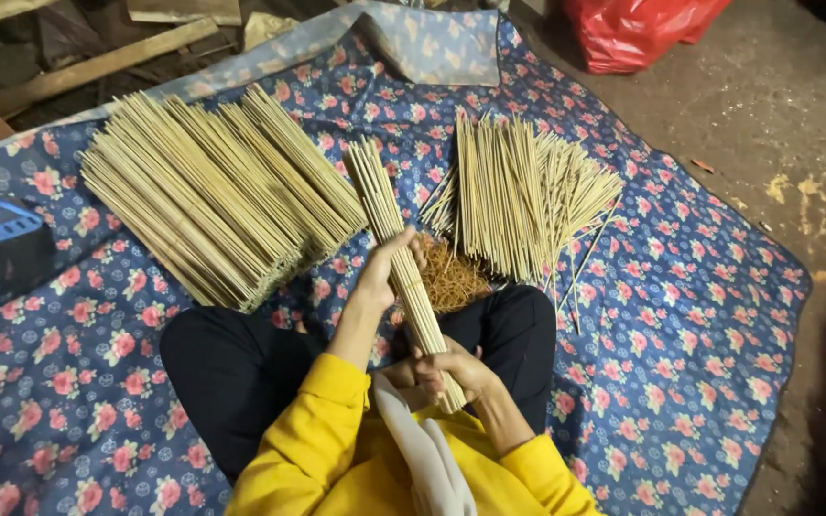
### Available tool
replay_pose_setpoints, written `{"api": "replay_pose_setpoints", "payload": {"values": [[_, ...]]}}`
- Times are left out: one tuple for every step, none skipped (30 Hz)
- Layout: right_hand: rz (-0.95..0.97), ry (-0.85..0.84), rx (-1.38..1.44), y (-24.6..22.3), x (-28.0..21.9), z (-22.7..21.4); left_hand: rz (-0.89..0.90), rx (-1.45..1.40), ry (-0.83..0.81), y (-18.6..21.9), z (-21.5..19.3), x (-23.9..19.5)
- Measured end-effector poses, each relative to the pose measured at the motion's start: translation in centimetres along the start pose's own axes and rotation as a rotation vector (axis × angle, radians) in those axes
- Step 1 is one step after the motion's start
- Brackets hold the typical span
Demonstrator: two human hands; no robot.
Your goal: The person sits on a floral mat and repeatedly gathers small bundles of thin bamboo sticks, aligns them, and secures them with rubber bands. The person places each finished bundle to the side and continues the process with the remaining sticks.
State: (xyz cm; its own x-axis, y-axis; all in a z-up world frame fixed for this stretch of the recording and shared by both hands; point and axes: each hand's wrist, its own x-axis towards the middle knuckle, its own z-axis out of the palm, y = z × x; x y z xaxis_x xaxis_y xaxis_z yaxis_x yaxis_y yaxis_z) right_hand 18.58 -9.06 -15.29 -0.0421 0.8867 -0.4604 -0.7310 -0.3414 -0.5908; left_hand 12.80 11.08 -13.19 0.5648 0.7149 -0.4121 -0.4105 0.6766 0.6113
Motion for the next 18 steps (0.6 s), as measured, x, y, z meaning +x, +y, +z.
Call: {"api": "replay_pose_setpoints", "payload": {"values": [[-0.004,-0.006,-0.030,-0.1,-0.1,0.1,0.016,-0.002,0.017,1.4,0.5,-0.3],[-0.013,-0.010,-0.063,-0.3,-0.3,0.0,0.031,-0.005,0.029,2.7,1.2,-0.5],[-0.018,-0.009,-0.064,-0.3,0.2,-0.2,0.033,-0.004,0.024,2.4,1.1,-0.1],[-0.044,0.003,-0.119,0.0,0.5,-0.5,0.091,0.033,0.083,1.8,0.9,0.1],[-0.071,0.016,-0.174,0.2,0.8,-0.7,0.150,0.070,0.142,1.3,0.7,0.4],[-0.073,0.011,-0.177,0.4,0.9,-0.7,0.155,0.069,0.141,1.5,0.9,0.0],[-0.078,0.001,-0.157,0.6,0.9,-0.7,0.140,0.062,0.087,1.6,1.1,-0.4],[-0.083,-0.008,-0.139,0.9,0.9,-0.8,0.124,0.054,0.032,1.6,1.3,-0.8],[-0.084,-0.011,-0.143,0.4,1.1,-0.7,0.129,0.052,0.030,1.4,1.4,-0.8],[-0.072,-0.039,-0.067,0.3,1.0,-0.6,0.068,0.056,-0.071,0.9,1.4,-1.1],[-0.059,-0.067,0.010,0.1,1.0,-0.5,0.008,0.059,-0.172,0.4,1.3,-1.3],[-0.058,-0.067,0.010,0.2,1.2,-0.8,0.008,0.059,-0.172,-0.7,0.9,-1.4],[-0.061,-0.076,0.021,0.2,1.4,-1.1,0.005,0.051,-0.149,-1.7,0.4,-1.5],[-0.068,-0.089,0.031,0.2,1.8,-1.4,0.007,0.046,-0.130,-2.6,0.0,-1.4],[-0.073,-0.093,0.030,0.3,2.2,-1.5,0.011,0.050,-0.134,-3.1,-0.6,-0.4],[-0.050,-0.106,0.059,0.6,2.1,-1.8,0.005,0.073,-0.164,-4.0,-1.3,0.2],[-0.027,-0.120,0.088,1.0,2.0,-2.0,-0.001,0.096,-0.195,-4.9,-2.0,0.8],[-0.025,-0.126,0.082,0.7,1.7,-2.0,0.007,0.093,-0.193,-4.1,-1.2,-0.2]]}}
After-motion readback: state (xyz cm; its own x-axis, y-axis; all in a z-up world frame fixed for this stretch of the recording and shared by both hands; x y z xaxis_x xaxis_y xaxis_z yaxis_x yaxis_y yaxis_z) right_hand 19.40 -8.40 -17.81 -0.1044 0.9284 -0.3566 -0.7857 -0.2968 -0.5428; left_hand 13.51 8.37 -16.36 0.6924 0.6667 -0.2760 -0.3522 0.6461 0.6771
